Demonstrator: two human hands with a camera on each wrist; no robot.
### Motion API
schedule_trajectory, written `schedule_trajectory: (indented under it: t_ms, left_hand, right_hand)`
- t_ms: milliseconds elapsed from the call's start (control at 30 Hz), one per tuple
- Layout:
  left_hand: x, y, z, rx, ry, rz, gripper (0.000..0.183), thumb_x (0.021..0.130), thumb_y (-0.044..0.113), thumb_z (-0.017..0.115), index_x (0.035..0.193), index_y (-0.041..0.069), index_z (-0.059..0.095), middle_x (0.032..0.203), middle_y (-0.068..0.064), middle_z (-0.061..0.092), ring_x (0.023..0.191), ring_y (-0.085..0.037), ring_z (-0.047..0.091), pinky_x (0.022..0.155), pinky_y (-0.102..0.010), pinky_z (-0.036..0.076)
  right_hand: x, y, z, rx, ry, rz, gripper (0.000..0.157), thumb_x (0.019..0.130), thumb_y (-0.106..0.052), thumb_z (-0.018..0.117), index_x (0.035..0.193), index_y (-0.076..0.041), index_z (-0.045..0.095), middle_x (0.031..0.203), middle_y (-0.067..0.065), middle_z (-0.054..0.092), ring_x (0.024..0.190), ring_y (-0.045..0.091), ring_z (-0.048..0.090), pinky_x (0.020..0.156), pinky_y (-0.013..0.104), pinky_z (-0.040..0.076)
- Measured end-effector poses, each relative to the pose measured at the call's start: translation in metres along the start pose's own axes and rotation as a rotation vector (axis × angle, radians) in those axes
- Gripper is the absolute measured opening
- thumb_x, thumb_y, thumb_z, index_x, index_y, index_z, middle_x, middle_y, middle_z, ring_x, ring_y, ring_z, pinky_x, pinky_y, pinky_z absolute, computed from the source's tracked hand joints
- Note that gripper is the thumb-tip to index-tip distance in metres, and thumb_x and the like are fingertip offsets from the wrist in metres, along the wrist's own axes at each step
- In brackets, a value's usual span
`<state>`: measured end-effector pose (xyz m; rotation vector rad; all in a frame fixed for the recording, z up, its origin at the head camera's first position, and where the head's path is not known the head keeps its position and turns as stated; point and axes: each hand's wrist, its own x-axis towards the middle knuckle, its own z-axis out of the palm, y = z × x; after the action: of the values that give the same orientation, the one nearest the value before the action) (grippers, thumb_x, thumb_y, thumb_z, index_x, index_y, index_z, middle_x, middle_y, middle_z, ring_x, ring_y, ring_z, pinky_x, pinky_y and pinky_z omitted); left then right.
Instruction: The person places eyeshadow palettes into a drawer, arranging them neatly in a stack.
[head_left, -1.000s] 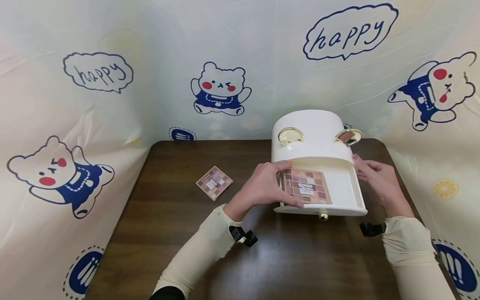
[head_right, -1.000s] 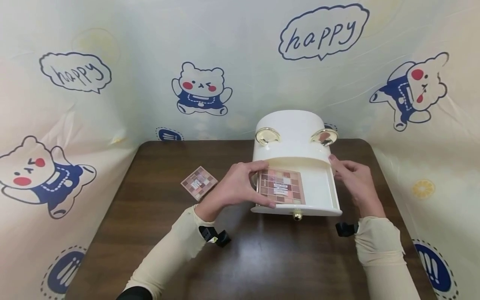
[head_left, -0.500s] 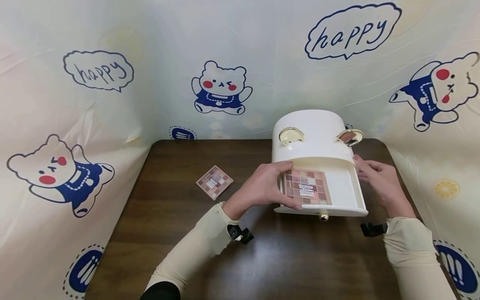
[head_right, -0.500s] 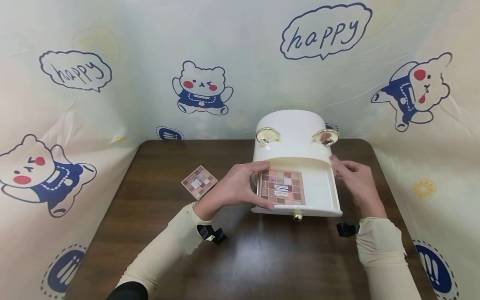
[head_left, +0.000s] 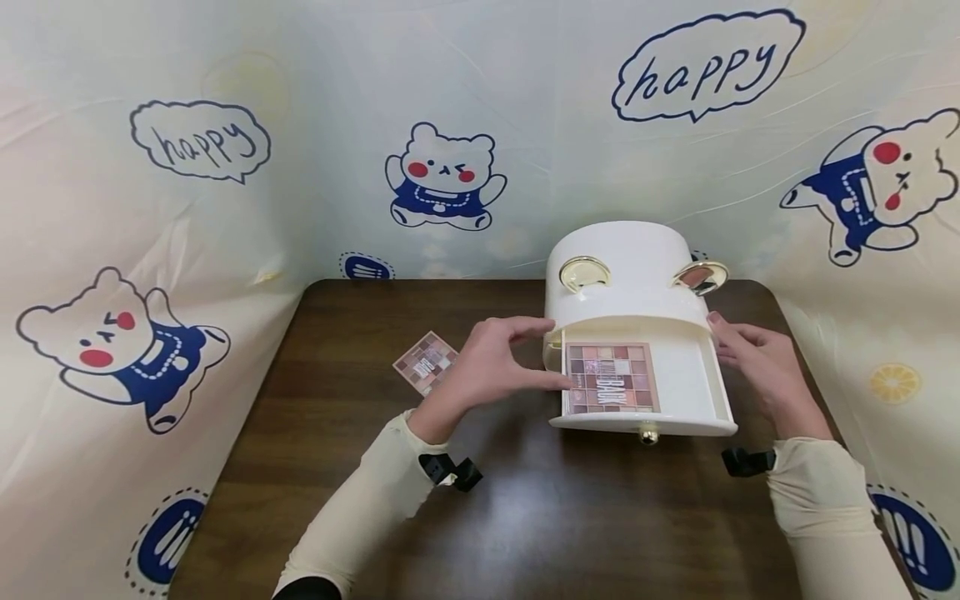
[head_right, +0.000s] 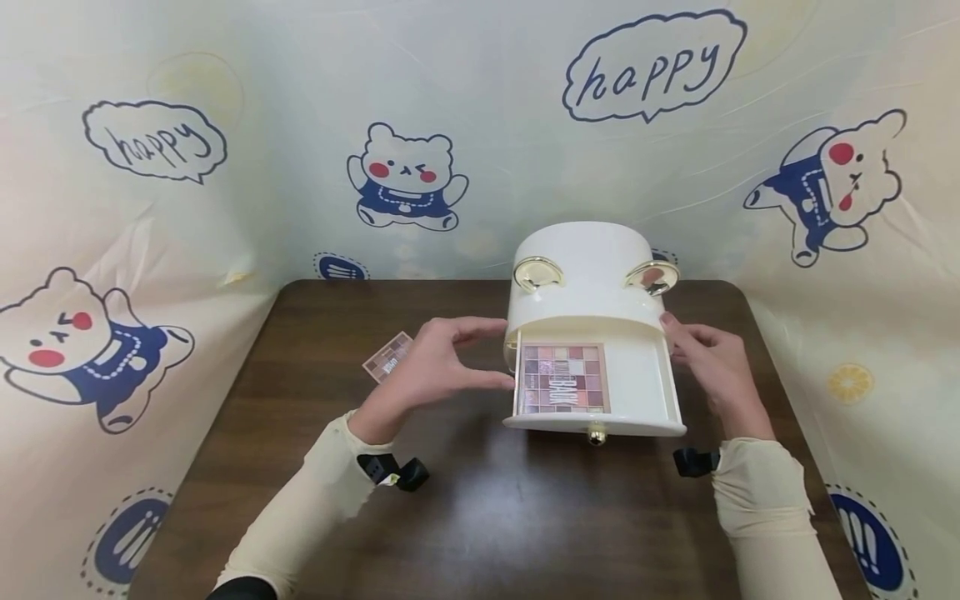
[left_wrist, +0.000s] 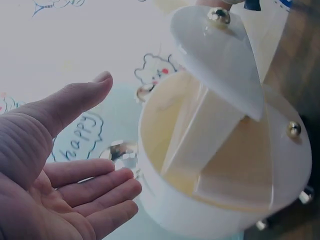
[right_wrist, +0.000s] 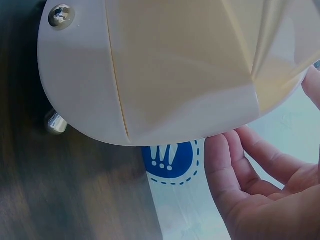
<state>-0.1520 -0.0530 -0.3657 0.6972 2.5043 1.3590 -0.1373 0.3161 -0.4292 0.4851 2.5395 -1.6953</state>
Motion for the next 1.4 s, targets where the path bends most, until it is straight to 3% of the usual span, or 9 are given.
schedule_trajectory:
  t_ms: [233,533,733,967,1233,1400]
  left_hand:
    - [-0.012,-0.021,-0.014,-0.007,0.075,-0.064,0.070,0.071,0.038,0.093,0.132,0.013,0.067,0.130,0.003,0.065,0.121,-0.013,0.059,0.101,-0.036,0.049]
    - [-0.025,-0.045,-0.029,-0.031,0.124,-0.130,0.069,0.073,0.035,0.092,0.132,0.013,0.065,0.132,-0.001,0.064,0.125,-0.021,0.058,0.103,-0.041,0.048]
    - [-0.034,-0.062,-0.038,-0.056,0.189,-0.165,0.068,0.072,0.034,0.093,0.130,0.013,0.067,0.130,-0.005,0.066,0.110,-0.021,0.066,0.099,-0.042,0.051]
    - [-0.040,-0.082,-0.052,-0.029,0.237,-0.167,0.068,0.072,0.030,0.093,0.131,0.009,0.066,0.130,-0.008,0.065,0.119,-0.024,0.059,0.103,-0.045,0.047]
    - [-0.045,-0.100,-0.063,-0.024,0.279,-0.229,0.074,0.072,0.033,0.093,0.134,0.008,0.063,0.133,-0.010,0.063,0.120,-0.027,0.056,0.103,-0.046,0.047]
    - [-0.045,-0.116,-0.061,0.009,0.297,-0.315,0.082,0.071,0.039,0.093,0.139,0.007,0.058,0.138,-0.013,0.059,0.123,-0.030,0.054,0.104,-0.048,0.046]
  right_hand:
    - [0.001,0.000,0.001,-0.025,-0.017,0.019,0.088,0.095,-0.063,0.055,0.141,0.012,0.047,0.136,0.030,0.051,0.079,-0.007,0.062,0.073,0.015,0.053]
    - [0.000,0.000,0.001,-0.012,-0.019,0.022,0.088,0.095,-0.061,0.055,0.142,0.013,0.045,0.134,0.028,0.050,0.080,-0.005,0.062,0.070,0.014,0.051]
    - [0.000,0.001,0.000,-0.048,-0.032,0.040,0.090,0.095,-0.064,0.052,0.144,0.012,0.043,0.138,0.029,0.049,0.079,-0.007,0.060,0.088,0.035,0.056]
    - [-0.001,0.001,0.000,-0.023,-0.019,0.033,0.089,0.096,-0.062,0.054,0.144,0.013,0.043,0.138,0.031,0.048,0.078,-0.007,0.060,0.069,0.014,0.052]
    - [0.000,0.002,0.000,-0.004,-0.018,0.018,0.088,0.096,-0.060,0.055,0.143,0.014,0.043,0.138,0.030,0.047,0.078,-0.008,0.060,0.068,0.012,0.051]
    - [0.000,0.003,-0.001,-0.013,-0.024,0.027,0.089,0.096,-0.061,0.054,0.144,0.013,0.043,0.139,0.030,0.047,0.078,-0.007,0.060,0.068,0.014,0.052]
